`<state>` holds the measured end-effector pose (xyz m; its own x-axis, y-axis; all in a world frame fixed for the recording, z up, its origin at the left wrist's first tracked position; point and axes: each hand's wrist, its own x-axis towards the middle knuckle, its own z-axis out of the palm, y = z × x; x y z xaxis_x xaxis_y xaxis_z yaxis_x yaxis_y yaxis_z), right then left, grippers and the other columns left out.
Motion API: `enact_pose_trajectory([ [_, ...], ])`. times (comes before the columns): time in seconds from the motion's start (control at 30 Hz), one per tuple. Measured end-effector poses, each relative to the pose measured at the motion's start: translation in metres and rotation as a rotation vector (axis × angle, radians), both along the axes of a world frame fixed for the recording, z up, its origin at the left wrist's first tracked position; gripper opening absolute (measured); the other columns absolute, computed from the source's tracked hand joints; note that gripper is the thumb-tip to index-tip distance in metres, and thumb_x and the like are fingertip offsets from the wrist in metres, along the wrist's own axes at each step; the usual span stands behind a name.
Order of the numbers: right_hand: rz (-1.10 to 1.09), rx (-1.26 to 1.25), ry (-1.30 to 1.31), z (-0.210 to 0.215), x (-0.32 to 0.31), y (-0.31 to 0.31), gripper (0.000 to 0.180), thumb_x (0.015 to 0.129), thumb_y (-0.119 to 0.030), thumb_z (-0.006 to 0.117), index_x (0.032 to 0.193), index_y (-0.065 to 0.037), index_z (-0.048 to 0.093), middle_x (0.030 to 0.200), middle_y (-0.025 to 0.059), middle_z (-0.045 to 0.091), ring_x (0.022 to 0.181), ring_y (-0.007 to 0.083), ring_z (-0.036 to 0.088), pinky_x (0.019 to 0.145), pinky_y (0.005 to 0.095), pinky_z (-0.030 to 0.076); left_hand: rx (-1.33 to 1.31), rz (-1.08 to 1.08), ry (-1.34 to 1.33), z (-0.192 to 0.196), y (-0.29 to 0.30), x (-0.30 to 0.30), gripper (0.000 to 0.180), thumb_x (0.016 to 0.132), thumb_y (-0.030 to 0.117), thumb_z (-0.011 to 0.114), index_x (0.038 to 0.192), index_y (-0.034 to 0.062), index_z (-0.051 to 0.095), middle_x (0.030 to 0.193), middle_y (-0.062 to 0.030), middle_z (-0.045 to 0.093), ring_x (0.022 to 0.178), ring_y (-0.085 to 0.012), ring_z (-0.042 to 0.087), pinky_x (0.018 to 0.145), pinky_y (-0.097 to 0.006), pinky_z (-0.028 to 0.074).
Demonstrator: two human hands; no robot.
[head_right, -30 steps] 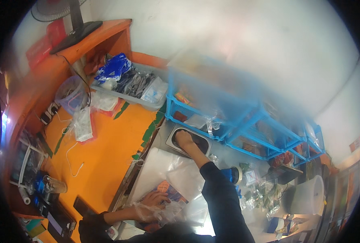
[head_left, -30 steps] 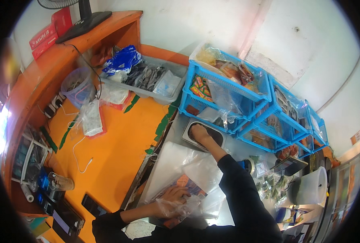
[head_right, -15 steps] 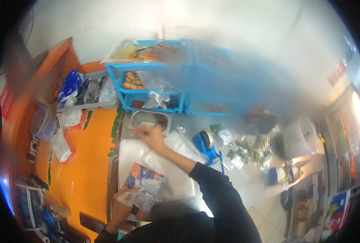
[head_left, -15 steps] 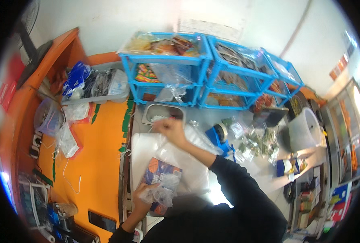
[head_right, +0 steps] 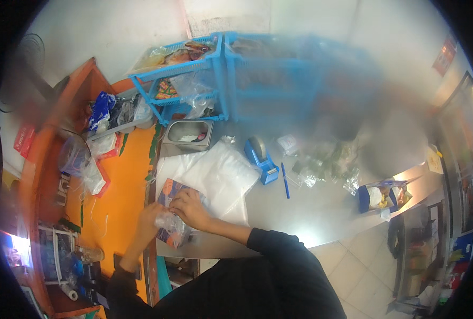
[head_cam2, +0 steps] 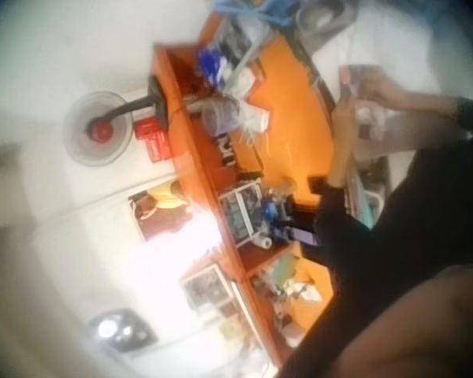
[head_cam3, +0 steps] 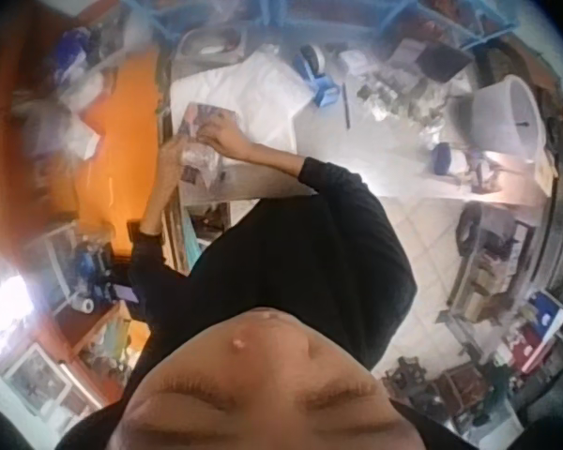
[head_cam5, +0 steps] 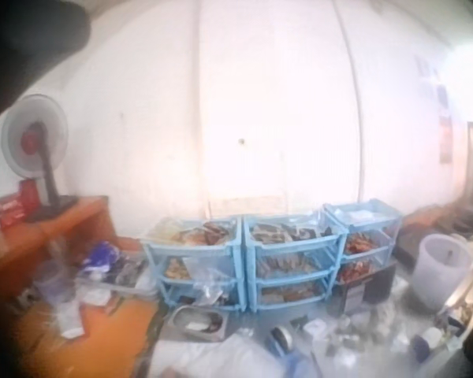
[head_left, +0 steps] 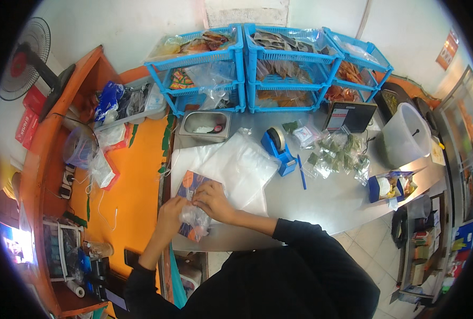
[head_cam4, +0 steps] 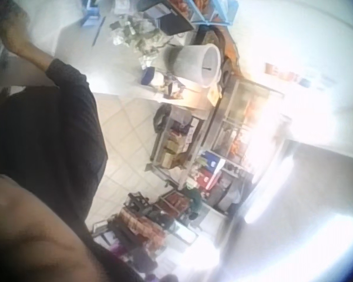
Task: The person scoops cooked rice from a large pot into small plastic containers, then places the containers into blue cardboard boxes. They seal the boxes and place them into a clear plastic bag. The person also writes on a paper slip and handles various packaged items on the counter.
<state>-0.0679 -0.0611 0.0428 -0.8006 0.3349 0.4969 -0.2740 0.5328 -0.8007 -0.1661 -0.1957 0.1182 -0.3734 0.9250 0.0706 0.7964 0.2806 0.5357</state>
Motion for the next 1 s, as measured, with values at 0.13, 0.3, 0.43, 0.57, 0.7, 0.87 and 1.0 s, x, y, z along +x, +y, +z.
enact_pose_trajectory([
  [0.13,-0.084,0.035,0.126,0.001,0.018,-0.012,0.024,0.066,-0.005,0.065,0.088,-0.008,0.057,0.09,0.0046,0.052,0.088,0.0241,0.047,0.078,0.0359,0.036,-0.083,0.042,-0.09,-0.026,-0.009,-0.021,0.016,0.065,-0.001,0.059,0.08,0.0026,0.055,0.075,-0.0097,0.057,0.068,-0.0222,0.058,0.059,-0.032,0.045],
  [0.3,0.112,0.036,0.221,-0.001,0.005,-0.031,0.026,0.067,0.001,0.061,0.092,-0.006,0.056,0.091,0.0071,0.055,0.079,0.0235,0.053,0.069,0.0315,0.045,0.102,0.692,-1.125,-0.034,-0.004,-0.003,0.011,0.074,0.006,0.06,0.083,0.0047,0.053,0.075,-0.0017,0.055,0.067,-0.011,0.055,0.056,-0.022,0.043],
  [0.43,0.128,-0.233,0.102,-0.007,0.0,-0.033,0.019,0.073,-0.002,0.059,0.092,-0.004,0.056,0.085,0.0073,0.057,0.072,0.0212,0.055,0.067,0.0283,0.045,0.207,0.629,-1.178,-0.043,-0.013,-0.003,0.011,0.076,0.008,0.059,0.08,0.0064,0.05,0.073,-0.0005,0.053,0.068,-0.0096,0.053,0.055,-0.02,0.042],
  [0.57,0.106,-1.122,-0.201,-0.001,0.01,-0.044,0.009,0.082,-0.007,0.055,0.09,-0.002,0.056,0.078,0.0023,0.058,0.069,0.0112,0.054,0.065,0.0226,0.043,0.107,0.642,-1.043,-0.049,-0.014,0.0,0.013,0.076,0.007,0.059,0.077,0.0079,0.046,0.076,-0.0023,0.054,0.07,-0.0107,0.053,0.058,-0.022,0.043],
  [0.7,0.038,-1.398,-0.047,-0.005,0.005,-0.044,0.017,0.083,-0.009,0.055,0.099,-0.003,0.05,0.076,0.0013,0.057,0.067,0.007,0.051,0.062,0.0197,0.041,0.229,0.568,-1.092,-0.054,-0.012,0.003,0.016,0.075,0.008,0.06,0.077,0.0087,0.044,0.084,-0.0081,0.059,0.073,-0.0125,0.055,0.064,-0.026,0.045],
  [0.87,0.021,-1.265,-0.125,0.001,0.01,-0.044,0.027,0.08,-0.005,0.058,0.101,-0.006,0.04,0.069,0.0036,0.056,0.06,0.0078,0.05,0.056,0.0203,0.04,0.327,0.573,-1.217,-0.042,-0.013,0.012,0.018,0.077,0.009,0.06,0.076,0.0081,0.042,0.09,-0.0129,0.06,0.077,-0.0134,0.056,0.067,-0.026,0.045],
  [1.0,0.006,-1.236,-0.165,0.003,0.012,-0.043,0.026,0.08,-0.002,0.057,0.097,-0.006,0.038,0.066,0.0045,0.055,0.057,0.008,0.048,0.053,0.0202,0.039,0.421,0.519,-1.268,-0.052,-0.014,0.014,0.017,0.079,0.006,0.058,0.076,0.0079,0.041,0.091,-0.0135,0.059,0.078,-0.0136,0.056,0.068,-0.026,0.046],
])
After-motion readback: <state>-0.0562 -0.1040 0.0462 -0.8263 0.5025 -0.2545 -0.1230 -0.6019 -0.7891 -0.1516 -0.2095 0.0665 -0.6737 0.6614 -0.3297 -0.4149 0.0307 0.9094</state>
